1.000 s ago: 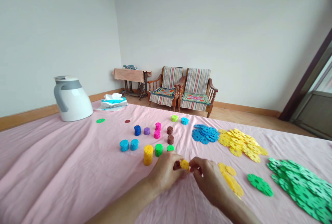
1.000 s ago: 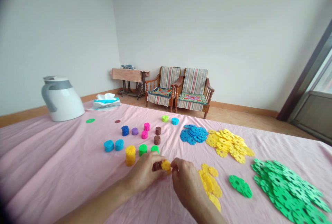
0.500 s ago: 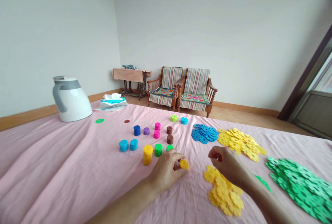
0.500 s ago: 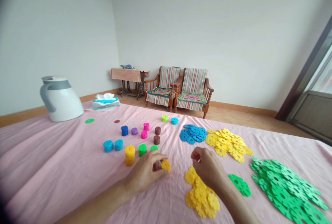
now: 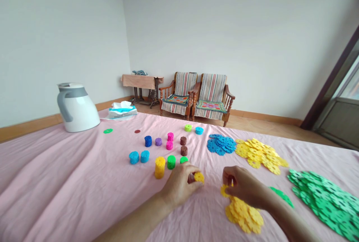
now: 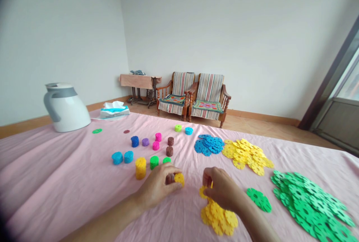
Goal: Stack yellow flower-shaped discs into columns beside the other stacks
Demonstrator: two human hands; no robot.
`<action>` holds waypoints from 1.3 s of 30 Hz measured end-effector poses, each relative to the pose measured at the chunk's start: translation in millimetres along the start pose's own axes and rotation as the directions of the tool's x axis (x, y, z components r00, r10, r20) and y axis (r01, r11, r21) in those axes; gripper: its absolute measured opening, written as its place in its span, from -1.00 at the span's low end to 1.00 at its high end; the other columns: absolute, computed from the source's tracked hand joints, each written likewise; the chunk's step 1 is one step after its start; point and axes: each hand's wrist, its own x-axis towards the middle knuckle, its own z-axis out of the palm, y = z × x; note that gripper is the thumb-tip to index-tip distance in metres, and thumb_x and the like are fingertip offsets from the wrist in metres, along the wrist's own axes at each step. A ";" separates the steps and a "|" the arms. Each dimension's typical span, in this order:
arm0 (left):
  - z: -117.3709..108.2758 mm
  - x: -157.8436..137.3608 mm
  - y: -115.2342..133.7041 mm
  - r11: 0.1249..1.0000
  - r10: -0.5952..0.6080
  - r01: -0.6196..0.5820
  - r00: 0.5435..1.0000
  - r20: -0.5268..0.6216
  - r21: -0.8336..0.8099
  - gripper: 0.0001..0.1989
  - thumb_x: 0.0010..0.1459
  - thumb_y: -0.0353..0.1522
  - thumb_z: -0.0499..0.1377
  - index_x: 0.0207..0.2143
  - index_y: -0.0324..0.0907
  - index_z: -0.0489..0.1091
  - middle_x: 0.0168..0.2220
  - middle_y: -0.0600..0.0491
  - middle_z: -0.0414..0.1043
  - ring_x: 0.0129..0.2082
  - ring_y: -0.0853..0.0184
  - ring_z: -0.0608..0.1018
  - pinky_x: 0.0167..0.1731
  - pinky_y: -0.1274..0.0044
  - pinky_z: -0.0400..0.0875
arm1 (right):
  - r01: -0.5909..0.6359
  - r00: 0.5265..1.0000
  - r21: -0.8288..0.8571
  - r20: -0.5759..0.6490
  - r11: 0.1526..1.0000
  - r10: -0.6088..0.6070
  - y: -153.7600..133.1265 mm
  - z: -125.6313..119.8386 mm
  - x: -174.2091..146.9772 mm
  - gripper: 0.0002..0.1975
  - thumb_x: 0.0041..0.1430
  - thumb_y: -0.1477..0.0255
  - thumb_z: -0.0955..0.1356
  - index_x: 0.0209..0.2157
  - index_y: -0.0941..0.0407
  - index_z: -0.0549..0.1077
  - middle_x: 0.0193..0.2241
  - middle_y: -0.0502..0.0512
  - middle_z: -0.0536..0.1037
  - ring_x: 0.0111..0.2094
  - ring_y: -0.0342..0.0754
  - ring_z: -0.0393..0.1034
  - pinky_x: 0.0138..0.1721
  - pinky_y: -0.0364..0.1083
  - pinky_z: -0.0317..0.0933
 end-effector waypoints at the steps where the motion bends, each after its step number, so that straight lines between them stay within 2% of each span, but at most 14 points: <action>1: 0.3 0.2 -0.3 1.000 -0.002 0.002 1.000 -0.001 -0.009 -0.79 -0.05 -0.42 0.23 -0.29 -0.19 0.51 -0.41 0.08 0.37 -0.41 0.34 0.39 -0.37 0.56 0.21 | 0.010 1.000 0.070 0.012 0.997 -0.011 -2.7 0.5 1.2 -0.94 -0.16 0.56 0.32 -0.55 0.13 0.39 -0.55 -0.03 0.43 -0.47 -0.13 0.27 -0.46 -0.17 0.06; 4: 1.2 0.9 -1.4 0.999 -0.012 0.012 1.000 -0.001 -0.047 -0.77 -0.07 -0.43 0.24 -0.27 -0.19 0.52 -0.40 0.09 0.37 -0.42 0.36 0.39 -0.39 0.57 0.22 | 0.018 1.000 0.347 -0.014 0.938 -0.013 -16.3 9.1 7.3 -0.92 -0.07 0.46 0.31 -0.58 0.13 0.36 -0.65 -0.09 0.36 -0.57 -0.18 0.23 -0.54 -0.19 0.03; 7: 1.3 1.3 -1.5 0.998 -0.010 0.010 1.000 0.007 -0.064 -0.79 -0.07 -0.45 0.23 -0.30 -0.21 0.52 -0.42 0.09 0.36 -0.44 0.37 0.39 -0.44 0.59 0.21 | 0.023 0.989 0.569 -0.132 0.822 0.063 -31.6 26.7 15.2 -0.87 -0.06 0.37 0.31 -0.56 0.13 0.36 -0.65 -0.09 0.38 -0.59 -0.19 0.28 -0.55 -0.20 0.09; 9: 1.1 1.5 -0.9 0.998 0.001 -0.001 1.000 0.009 -0.056 -0.85 -0.08 -0.47 0.22 -0.37 -0.23 0.50 -0.44 0.10 0.34 -0.45 0.38 0.38 -0.48 0.59 0.17 | 0.011 0.981 0.644 -0.155 0.765 0.116 -38.1 38.5 19.7 -0.85 -0.08 0.33 0.32 -0.55 0.13 0.36 -0.66 -0.09 0.39 -0.61 -0.19 0.30 -0.57 -0.20 0.10; 12: 0.9 1.8 0.1 0.998 0.022 -0.022 1.000 0.010 -0.057 -0.92 -0.08 -0.48 0.22 -0.44 -0.24 0.48 -0.47 0.11 0.34 -0.46 0.39 0.36 -0.51 0.59 0.14 | -0.013 0.981 0.671 -0.134 0.742 0.139 -40.3 49.9 24.0 -0.85 -0.09 0.34 0.34 -0.55 0.14 0.37 -0.68 -0.09 0.40 -0.63 -0.18 0.31 -0.58 -0.20 0.12; 22: 2.8 2.5 -2.3 0.997 0.010 -0.009 1.000 0.015 -0.071 -0.89 -0.07 -0.45 0.22 -0.40 -0.24 0.48 -0.44 0.08 0.39 -0.44 0.37 0.38 -0.50 0.59 0.17 | -0.025 0.975 0.549 -0.170 0.836 0.141 -37.8 53.1 26.6 -0.89 -0.06 0.38 0.33 -0.55 0.12 0.36 -0.67 -0.06 0.44 -0.62 -0.13 0.38 -0.56 -0.18 0.19; 29: 1.4 2.0 -0.4 0.998 0.000 0.000 1.000 0.012 -0.069 -0.86 -0.10 -0.48 0.21 -0.39 -0.24 0.49 -0.46 0.10 0.37 -0.47 0.39 0.38 -0.51 0.59 0.17 | -0.016 0.957 0.362 -0.266 0.932 0.119 -39.6 47.4 24.7 -0.85 0.01 0.35 0.30 -0.55 0.11 0.37 -0.62 -0.01 0.47 -0.56 -0.12 0.38 -0.52 -0.17 0.17; 34: 0.8 1.8 -0.3 0.996 -0.039 0.039 0.999 0.009 -0.074 -0.78 -0.12 -0.46 0.24 -0.31 -0.22 0.51 -0.39 0.07 0.42 -0.44 0.37 0.40 -0.44 0.58 0.23 | -0.031 0.931 0.140 -0.357 0.990 0.080 -9.1 23.2 26.9 -0.87 0.03 0.41 0.26 -0.54 0.10 0.36 -0.55 0.02 0.50 -0.51 -0.09 0.37 -0.46 -0.14 0.16; 39: 1.1 2.1 0.2 0.995 -0.043 0.044 0.999 0.017 -0.087 -0.73 -0.13 -0.46 0.26 -0.28 -0.22 0.51 -0.35 0.07 0.44 -0.45 0.38 0.40 -0.41 0.58 0.27 | -0.088 0.974 -0.062 -0.216 0.994 0.072 23.8 7.2 18.6 -0.93 -0.05 0.47 0.30 -0.46 0.13 0.42 -0.45 0.08 0.54 -0.39 -0.05 0.39 -0.37 -0.12 0.17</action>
